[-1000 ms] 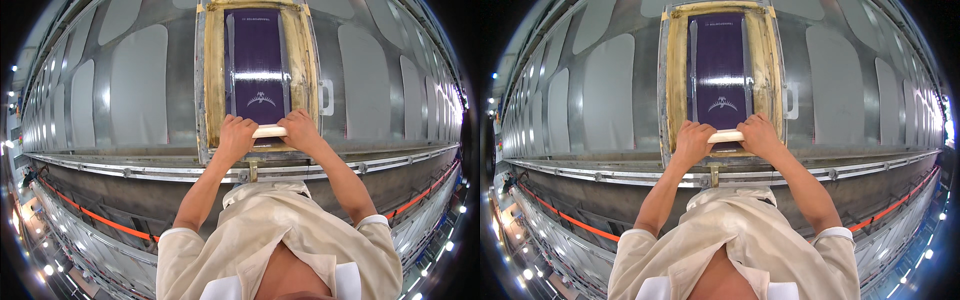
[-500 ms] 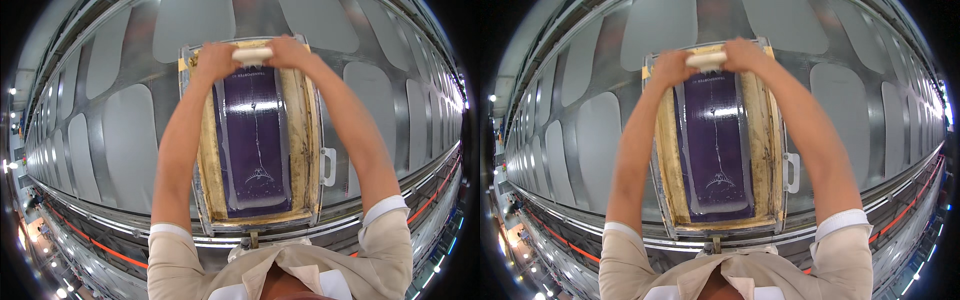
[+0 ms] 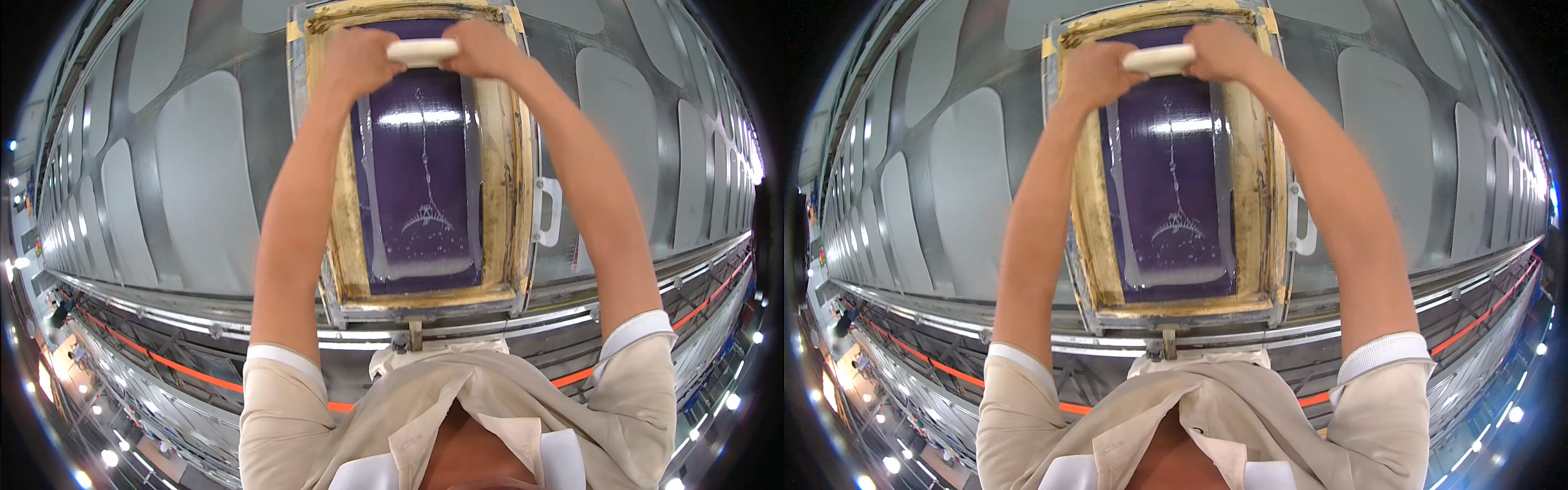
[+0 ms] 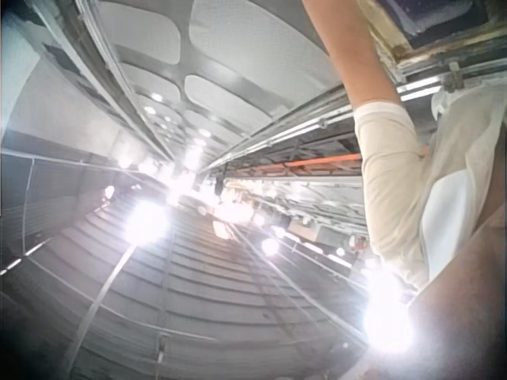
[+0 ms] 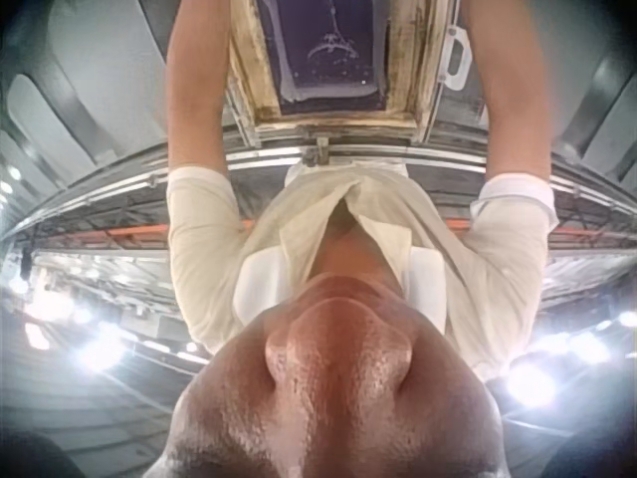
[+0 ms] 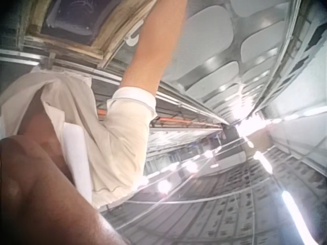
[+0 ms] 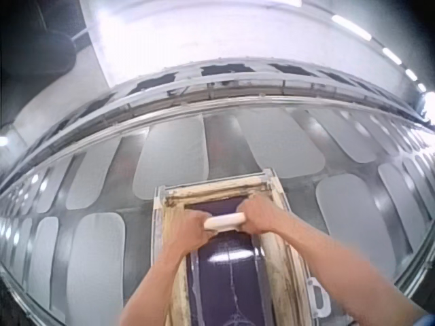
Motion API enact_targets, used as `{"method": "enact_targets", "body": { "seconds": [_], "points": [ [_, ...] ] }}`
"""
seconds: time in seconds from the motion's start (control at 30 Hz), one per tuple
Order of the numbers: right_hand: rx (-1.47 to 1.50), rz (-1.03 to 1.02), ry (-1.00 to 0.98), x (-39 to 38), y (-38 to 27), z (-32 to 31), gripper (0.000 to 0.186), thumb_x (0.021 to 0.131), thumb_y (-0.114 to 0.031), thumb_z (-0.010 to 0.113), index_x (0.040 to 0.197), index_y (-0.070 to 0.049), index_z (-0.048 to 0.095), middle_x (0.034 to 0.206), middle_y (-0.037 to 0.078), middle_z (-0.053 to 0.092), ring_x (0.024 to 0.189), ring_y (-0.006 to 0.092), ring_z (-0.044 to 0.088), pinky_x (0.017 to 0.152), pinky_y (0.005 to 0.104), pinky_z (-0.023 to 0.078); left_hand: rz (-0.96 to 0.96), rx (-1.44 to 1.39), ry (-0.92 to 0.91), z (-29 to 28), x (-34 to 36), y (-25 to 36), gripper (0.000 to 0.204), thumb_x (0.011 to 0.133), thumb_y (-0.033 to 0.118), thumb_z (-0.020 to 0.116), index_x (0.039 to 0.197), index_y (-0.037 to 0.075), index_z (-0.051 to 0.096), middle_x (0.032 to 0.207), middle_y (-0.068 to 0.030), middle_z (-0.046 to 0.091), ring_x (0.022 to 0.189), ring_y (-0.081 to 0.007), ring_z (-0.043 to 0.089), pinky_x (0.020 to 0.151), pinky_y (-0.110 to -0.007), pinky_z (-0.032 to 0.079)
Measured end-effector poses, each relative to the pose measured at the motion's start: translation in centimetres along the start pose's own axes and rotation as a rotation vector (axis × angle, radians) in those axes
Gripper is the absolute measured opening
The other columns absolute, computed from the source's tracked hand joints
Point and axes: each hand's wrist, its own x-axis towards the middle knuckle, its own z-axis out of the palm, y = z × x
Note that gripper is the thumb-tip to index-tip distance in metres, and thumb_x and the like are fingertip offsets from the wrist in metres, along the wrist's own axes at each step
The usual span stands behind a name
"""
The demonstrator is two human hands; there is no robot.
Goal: The person repeatedly rolls a white squeegee over a purple screen-printing frame to spread ink evenly across the mesh. The person maintains a steady rhythm and consistent pressure throughout the process.
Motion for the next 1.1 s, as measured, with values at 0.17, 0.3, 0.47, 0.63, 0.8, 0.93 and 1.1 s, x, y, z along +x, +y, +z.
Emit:
{"method": "enact_targets", "body": {
  "seconds": [0.17, 0.3, 0.47, 0.63, 0.8, 0.93, 1.1],
  "points": [
    [0.042, -0.043, -0.006, -11.3, -5.5, 4.1, 0.026, 0.077, -0.030, 0.083, 0.093, -0.011, 0.076, 0.088, 0.014, 0.075, 0.086, 0.0348, 0.073, 0.080, 0.0462, 0.058, 0.042, -0.104, 0.065, 1.3, -12.3, 5.4, 0.022, 0.072, 0.020, 0.086, 0.091, 0.013, 0.079, 0.082, -0.0124, 0.073, 0.079, -0.0355, 0.070, 0.071, -0.045, 0.055],
    [0.027, -0.029, -0.136, -21.8, -10.8, 7.0, 0.028, 0.075, -0.028, 0.084, 0.095, -0.011, 0.074, 0.090, 0.013, 0.074, 0.088, 0.0352, 0.070, 0.084, 0.0476, 0.054, 0.032, -0.116, 0.010, 3.3, -23.1, 10.7, 0.018, 0.073, 0.021, 0.085, 0.087, 0.014, 0.077, 0.080, -0.0064, 0.072, 0.077, -0.0291, 0.068, 0.079, -0.043, 0.047],
    [0.153, -0.039, -0.115, -30.4, -14.1, 8.4, 0.046, 0.077, -0.038, 0.085, 0.110, -0.008, 0.074, 0.103, 0.016, 0.074, 0.104, 0.0363, 0.067, 0.096, 0.0471, 0.051, 0.024, -0.110, 0.113, 4.1, -31.1, 15.4, 0.020, 0.070, 0.015, 0.083, 0.088, 0.013, 0.075, 0.089, -0.0012, 0.071, 0.085, -0.0246, 0.065, 0.084, -0.041, 0.045],
    [0.464, 0.239, 0.345, -27.9, -11.2, 4.0, 0.060, 0.088, -0.046, 0.078, 0.130, -0.004, 0.068, 0.119, 0.018, 0.072, 0.117, 0.0364, 0.065, 0.104, 0.0444, 0.048, -0.018, -0.020, 0.124, 2.2, -32.5, 15.8, 0.028, 0.069, 0.014, 0.082, 0.096, 0.015, 0.075, 0.105, -0.0003, 0.070, 0.101, -0.0247, 0.063, 0.090, -0.041, 0.046],
    [0.388, 0.833, 0.495, -27.8, 3.5, 11.5, 0.043, 0.102, -0.042, 0.058, 0.121, -0.005, 0.067, 0.116, 0.020, 0.072, 0.113, 0.0421, 0.065, 0.096, 0.0486, 0.051, 0.003, 0.057, -0.085, 3.8, -31.3, 16.4, 0.028, 0.068, 0.016, 0.080, 0.095, 0.014, 0.074, 0.101, -0.0015, 0.069, 0.102, -0.0245, 0.062, 0.093, -0.041, 0.046],
    [0.329, 0.678, 0.689, -27.3, 3.5, 14.0, 0.043, 0.096, -0.043, 0.067, 0.105, -0.001, 0.068, 0.099, 0.018, 0.073, 0.089, 0.0343, 0.068, 0.080, 0.0440, 0.050, -0.015, 0.062, -0.003, 4.0, -33.3, 16.3, 0.026, 0.069, 0.014, 0.078, 0.095, 0.013, 0.073, 0.101, -0.0018, 0.069, 0.101, -0.0238, 0.062, 0.093, -0.040, 0.045],
    [0.487, 0.705, 0.627, -27.4, -2.0, 7.3, 0.037, 0.097, -0.037, 0.069, 0.096, 0.000, 0.068, 0.090, 0.011, 0.069, 0.082, 0.0243, 0.063, 0.076, 0.0392, 0.048, -0.053, -0.035, 0.067, 1.9, -34.7, 15.9, 0.025, 0.071, 0.016, 0.077, 0.096, 0.014, 0.073, 0.102, 0.0009, 0.070, 0.100, -0.0212, 0.063, 0.093, -0.039, 0.044]
  ]
}}
